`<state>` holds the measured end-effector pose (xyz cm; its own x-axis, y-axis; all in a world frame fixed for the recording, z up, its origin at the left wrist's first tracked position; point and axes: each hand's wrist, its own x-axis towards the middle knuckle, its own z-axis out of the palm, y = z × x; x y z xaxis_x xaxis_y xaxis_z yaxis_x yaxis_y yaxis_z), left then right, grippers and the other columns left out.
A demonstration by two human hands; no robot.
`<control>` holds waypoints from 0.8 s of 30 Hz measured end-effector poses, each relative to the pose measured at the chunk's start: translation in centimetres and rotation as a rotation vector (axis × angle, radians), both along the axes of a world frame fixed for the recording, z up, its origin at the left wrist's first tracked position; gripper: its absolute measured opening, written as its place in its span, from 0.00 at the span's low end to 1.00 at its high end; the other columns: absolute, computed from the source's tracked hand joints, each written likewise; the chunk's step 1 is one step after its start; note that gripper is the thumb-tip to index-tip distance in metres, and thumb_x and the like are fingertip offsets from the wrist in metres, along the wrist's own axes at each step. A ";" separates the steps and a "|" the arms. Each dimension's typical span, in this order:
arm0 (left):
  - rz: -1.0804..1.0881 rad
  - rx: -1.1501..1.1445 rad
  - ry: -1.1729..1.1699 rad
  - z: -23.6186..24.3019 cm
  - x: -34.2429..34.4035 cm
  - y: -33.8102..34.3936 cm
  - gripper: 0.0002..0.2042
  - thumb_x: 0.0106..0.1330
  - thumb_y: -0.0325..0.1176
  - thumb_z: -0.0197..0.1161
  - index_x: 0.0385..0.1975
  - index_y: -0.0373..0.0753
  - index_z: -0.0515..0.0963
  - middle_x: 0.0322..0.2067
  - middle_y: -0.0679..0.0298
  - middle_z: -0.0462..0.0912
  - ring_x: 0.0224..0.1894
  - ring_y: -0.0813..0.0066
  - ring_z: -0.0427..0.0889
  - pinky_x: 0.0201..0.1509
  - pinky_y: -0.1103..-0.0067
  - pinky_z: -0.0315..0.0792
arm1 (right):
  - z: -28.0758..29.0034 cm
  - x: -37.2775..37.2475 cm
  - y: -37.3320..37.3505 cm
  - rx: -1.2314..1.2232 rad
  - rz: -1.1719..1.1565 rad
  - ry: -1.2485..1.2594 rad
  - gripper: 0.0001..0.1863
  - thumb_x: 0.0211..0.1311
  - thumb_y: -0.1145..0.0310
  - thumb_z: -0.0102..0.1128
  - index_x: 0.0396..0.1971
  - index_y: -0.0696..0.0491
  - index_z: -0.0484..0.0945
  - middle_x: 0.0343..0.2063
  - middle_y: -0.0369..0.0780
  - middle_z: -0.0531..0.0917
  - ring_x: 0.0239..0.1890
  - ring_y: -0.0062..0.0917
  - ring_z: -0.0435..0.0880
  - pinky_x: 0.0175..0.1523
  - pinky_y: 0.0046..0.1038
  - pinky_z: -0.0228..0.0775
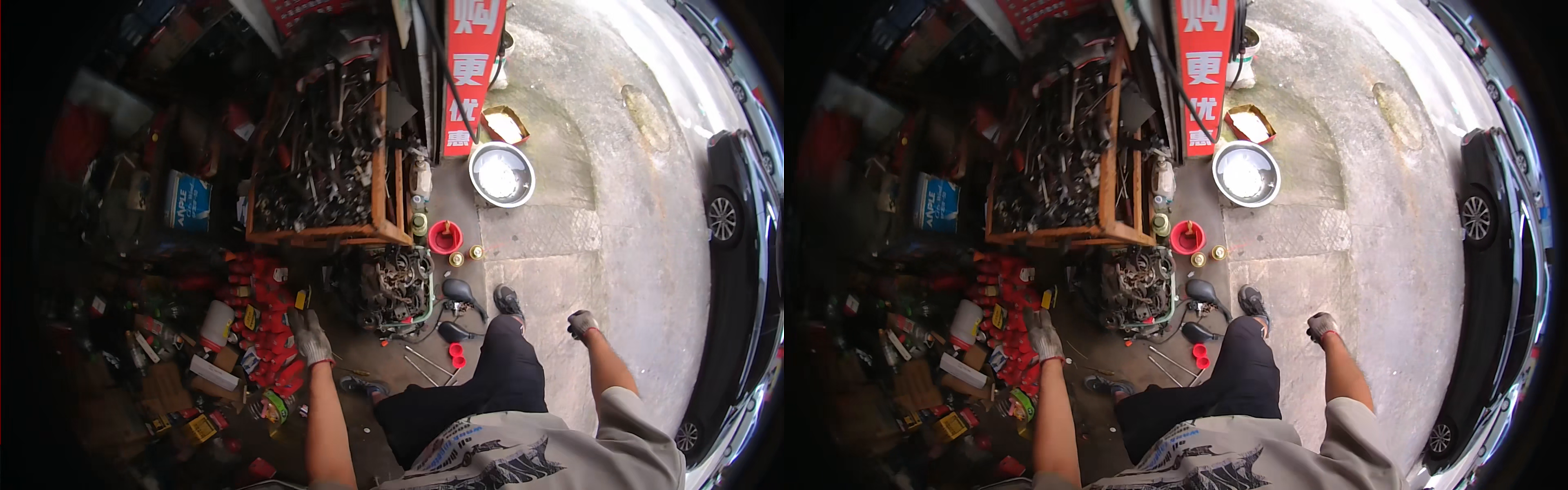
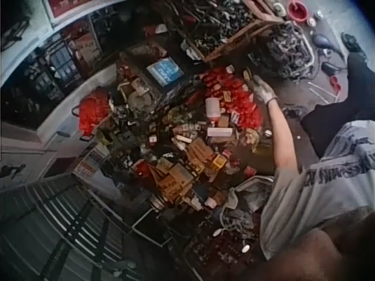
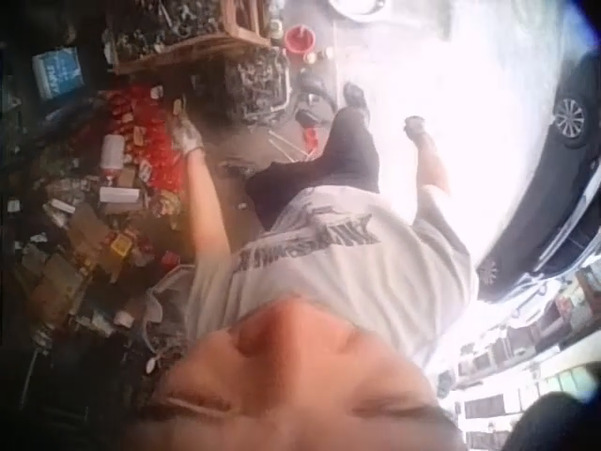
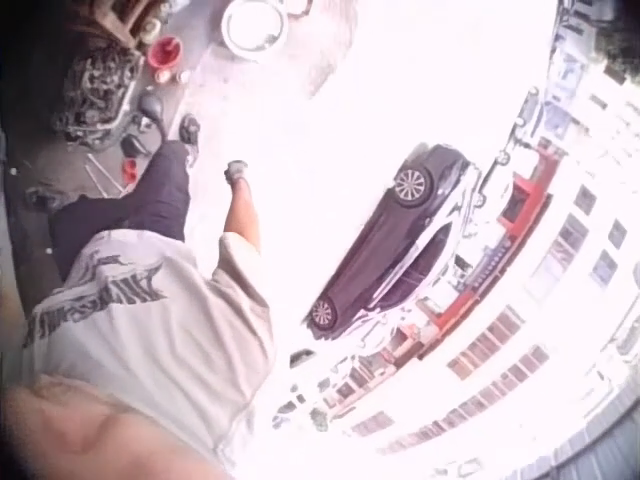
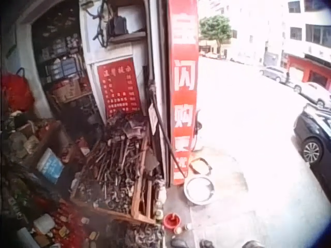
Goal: The recorder is removing and adjusting the plastic body panels of a scooter using a screwdriver and pliers.
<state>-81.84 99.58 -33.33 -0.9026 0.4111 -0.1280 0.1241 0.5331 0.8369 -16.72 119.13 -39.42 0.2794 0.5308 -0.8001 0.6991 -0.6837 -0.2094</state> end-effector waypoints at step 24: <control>-0.221 -0.988 -0.391 7.6 1.9 22.8 0.42 0.68 0.63 0.38 0.65 0.25 0.53 0.62 0.38 0.61 0.63 0.48 0.64 0.67 0.67 0.54 | -12.0 -18.6 15.8 -0.039 0.611 0.275 0.17 0.60 0.57 0.51 0.44 0.51 0.79 0.41 0.51 0.82 0.48 0.45 0.80 0.53 0.40 0.71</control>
<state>-79.94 122.39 -25.74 -0.6458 0.1173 -0.7545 0.1184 0.9916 0.0528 -35.28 134.93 -51.41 -0.2791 0.4985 -0.8208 0.8874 -0.1926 -0.4188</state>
